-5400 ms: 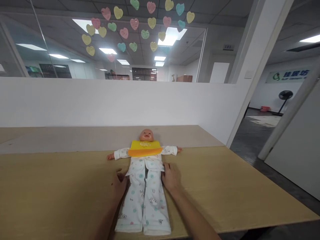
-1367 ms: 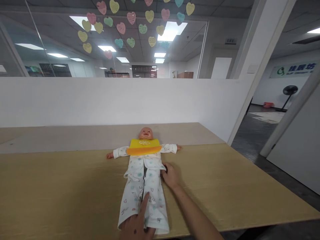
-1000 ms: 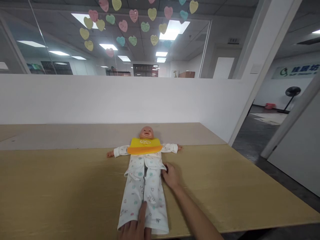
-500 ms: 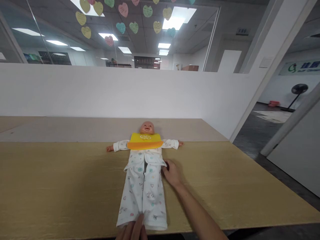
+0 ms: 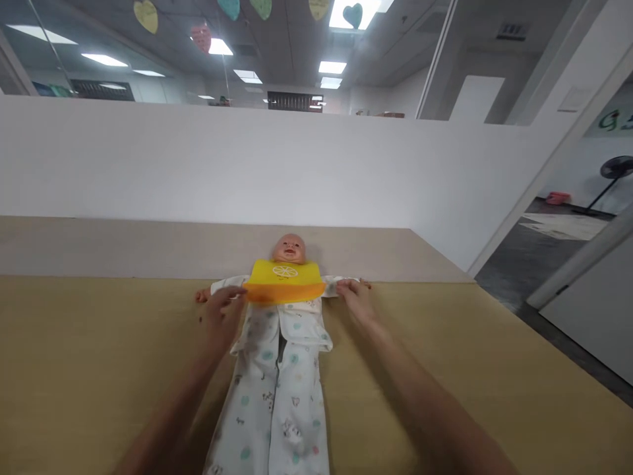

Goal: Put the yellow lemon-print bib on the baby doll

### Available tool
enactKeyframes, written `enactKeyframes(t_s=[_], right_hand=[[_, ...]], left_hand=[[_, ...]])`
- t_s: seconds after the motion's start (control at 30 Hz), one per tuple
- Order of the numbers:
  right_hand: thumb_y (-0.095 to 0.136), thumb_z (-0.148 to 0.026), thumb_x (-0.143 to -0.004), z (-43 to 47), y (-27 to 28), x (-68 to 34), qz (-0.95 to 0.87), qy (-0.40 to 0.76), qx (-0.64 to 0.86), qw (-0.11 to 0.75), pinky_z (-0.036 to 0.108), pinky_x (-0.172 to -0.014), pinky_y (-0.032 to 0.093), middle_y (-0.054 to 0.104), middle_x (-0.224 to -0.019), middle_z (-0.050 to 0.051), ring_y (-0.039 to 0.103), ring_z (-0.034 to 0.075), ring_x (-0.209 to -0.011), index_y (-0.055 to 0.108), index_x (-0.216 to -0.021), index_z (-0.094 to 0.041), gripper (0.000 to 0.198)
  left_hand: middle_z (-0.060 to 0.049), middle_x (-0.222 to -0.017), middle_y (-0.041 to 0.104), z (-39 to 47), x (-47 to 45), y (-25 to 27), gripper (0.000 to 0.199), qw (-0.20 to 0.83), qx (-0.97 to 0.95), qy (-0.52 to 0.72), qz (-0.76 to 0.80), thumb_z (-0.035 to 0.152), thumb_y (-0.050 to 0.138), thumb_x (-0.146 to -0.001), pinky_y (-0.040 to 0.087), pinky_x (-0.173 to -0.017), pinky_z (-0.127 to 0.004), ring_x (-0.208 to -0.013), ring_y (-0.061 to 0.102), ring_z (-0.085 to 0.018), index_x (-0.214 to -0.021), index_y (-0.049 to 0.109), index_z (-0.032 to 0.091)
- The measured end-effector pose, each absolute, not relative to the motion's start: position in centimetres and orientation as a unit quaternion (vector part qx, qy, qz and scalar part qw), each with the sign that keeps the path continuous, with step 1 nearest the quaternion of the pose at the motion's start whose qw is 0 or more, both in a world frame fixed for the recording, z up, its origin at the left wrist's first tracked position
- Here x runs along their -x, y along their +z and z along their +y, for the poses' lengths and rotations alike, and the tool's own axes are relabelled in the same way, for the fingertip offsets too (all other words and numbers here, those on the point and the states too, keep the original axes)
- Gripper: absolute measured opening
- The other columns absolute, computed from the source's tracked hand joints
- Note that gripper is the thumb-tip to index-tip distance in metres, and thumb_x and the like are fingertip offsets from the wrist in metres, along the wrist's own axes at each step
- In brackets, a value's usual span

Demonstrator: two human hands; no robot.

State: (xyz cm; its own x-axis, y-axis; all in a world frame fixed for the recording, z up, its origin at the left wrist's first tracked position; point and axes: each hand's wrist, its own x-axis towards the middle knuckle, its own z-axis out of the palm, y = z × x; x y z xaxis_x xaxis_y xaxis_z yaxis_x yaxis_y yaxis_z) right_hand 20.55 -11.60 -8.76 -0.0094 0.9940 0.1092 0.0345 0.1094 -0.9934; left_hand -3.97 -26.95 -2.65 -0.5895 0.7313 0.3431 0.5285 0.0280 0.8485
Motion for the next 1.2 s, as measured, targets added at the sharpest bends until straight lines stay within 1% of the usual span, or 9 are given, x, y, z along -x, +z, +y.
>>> enactKeyframes(t_s=[0.13,0.23,0.3,0.43,0.53,0.73,0.83,1.0,1.2], right_hand=[[0.058,-0.025,-0.064,-7.0,-7.9,-17.6,-0.457,0.538,0.458,0.540,0.025,-0.069,0.046,0.057,-0.062,-0.003,0.055,0.013,-0.066,0.061,-0.077,-0.018,0.016],[0.058,-0.026,-0.064,-4.1,-7.8,-15.0,-0.410,0.606,0.443,0.518,0.024,-0.062,0.045,0.055,-0.060,-0.004,0.054,0.012,-0.060,0.056,-0.076,-0.019,0.014],[0.058,-0.028,-0.066,-2.4,-7.9,-13.3,-0.396,0.637,0.440,0.494,0.025,-0.056,0.044,0.054,-0.057,-0.004,0.053,0.013,-0.055,0.053,-0.078,-0.019,0.016],[0.058,-0.033,-0.068,0.4,-8.7,-10.8,-0.391,0.657,0.453,0.457,0.027,-0.051,0.043,0.057,-0.057,-0.004,0.053,0.016,-0.051,0.055,-0.090,-0.019,0.026],[0.055,-0.037,-0.070,1.7,-9.5,-10.0,-0.409,0.677,0.454,0.410,0.029,-0.053,0.045,0.061,-0.058,-0.001,0.056,0.017,-0.052,0.060,-0.087,-0.016,0.028],[0.055,-0.033,-0.065,0.6,-9.9,-10.4,-0.476,0.586,0.445,0.482,0.028,-0.073,0.047,0.070,-0.075,0.002,0.062,0.020,-0.081,0.069,-0.078,-0.018,0.024],[0.057,-0.036,-0.063,-1.1,-9.8,-10.8,-0.471,0.583,0.425,0.508,0.029,-0.079,0.047,0.072,-0.083,0.003,0.062,0.021,-0.089,0.070,-0.077,-0.018,0.026],[0.062,-0.042,-0.062,-4.5,-10.3,-12.1,-0.456,0.594,0.401,0.528,0.032,-0.083,0.047,0.072,-0.090,0.005,0.061,0.023,-0.096,0.071,-0.079,-0.019,0.030],[0.063,-0.041,-0.058,-9.3,-11.1,-14.5,-0.449,0.613,0.385,0.524,0.033,-0.084,0.046,0.071,-0.094,0.005,0.061,0.025,-0.097,0.071,-0.080,-0.020,0.031]], left_hand=[[-0.005,-0.094,0.069,-18.3,7.0,-3.3,0.027,0.118,-0.415,0.558,0.709,0.030,0.050,-0.070,0.043,-0.090,-0.031,-0.092,0.060,-0.019,-0.084,0.069,0.018],[-0.005,-0.096,0.068,-13.0,8.6,-4.0,0.025,0.200,-0.363,0.575,0.705,0.027,0.055,-0.068,0.038,-0.097,-0.031,-0.100,0.056,-0.020,-0.086,0.068,0.016],[-0.005,-0.092,0.068,-10.2,9.0,-4.5,0.028,0.282,-0.323,0.574,0.698,0.028,0.058,-0.067,0.042,-0.091,-0.031,-0.094,0.058,-0.019,-0.089,0.067,0.015],[-0.003,-0.062,0.063,-6.4,9.0,-5.9,0.039,0.430,-0.293,0.542,0.660,0.038,0.060,-0.068,0.050,-0.061,-0.033,-0.059,0.060,-0.020,-0.096,0.063,0.011],[-0.002,-0.056,0.061,-5.0,9.3,-6.9,0.041,0.490,-0.276,0.535,0.631,0.040,0.057,-0.071,0.050,-0.054,-0.032,-0.050,0.058,-0.019,-0.099,0.061,0.011],[-0.007,-0.060,0.067,-5.8,9.4,-7.7,0.037,0.610,-0.223,0.524,0.550,0.035,0.061,-0.069,0.052,-0.054,-0.033,-0.053,0.063,-0.022,-0.093,0.064,0.007],[-0.011,-0.081,0.073,-7.7,8.7,-7.4,0.048,0.660,-0.211,0.541,0.476,0.033,0.062,-0.071,0.055,-0.066,-0.038,-0.069,0.068,-0.026,-0.112,0.061,0.008],[-0.007,-0.101,0.072,-11.7,7.4,-7.3,0.067,0.625,-0.225,0.619,0.419,0.028,0.059,-0.071,0.053,-0.077,-0.038,-0.085,0.069,-0.026,-0.135,0.044,0.019],[0.000,-0.072,0.070,-17.1,5.4,-8.1,0.084,0.622,-0.270,0.590,0.439,0.013,0.055,-0.058,0.049,-0.055,-0.026,-0.055,0.063,-0.016,-0.139,0.036,0.018]])
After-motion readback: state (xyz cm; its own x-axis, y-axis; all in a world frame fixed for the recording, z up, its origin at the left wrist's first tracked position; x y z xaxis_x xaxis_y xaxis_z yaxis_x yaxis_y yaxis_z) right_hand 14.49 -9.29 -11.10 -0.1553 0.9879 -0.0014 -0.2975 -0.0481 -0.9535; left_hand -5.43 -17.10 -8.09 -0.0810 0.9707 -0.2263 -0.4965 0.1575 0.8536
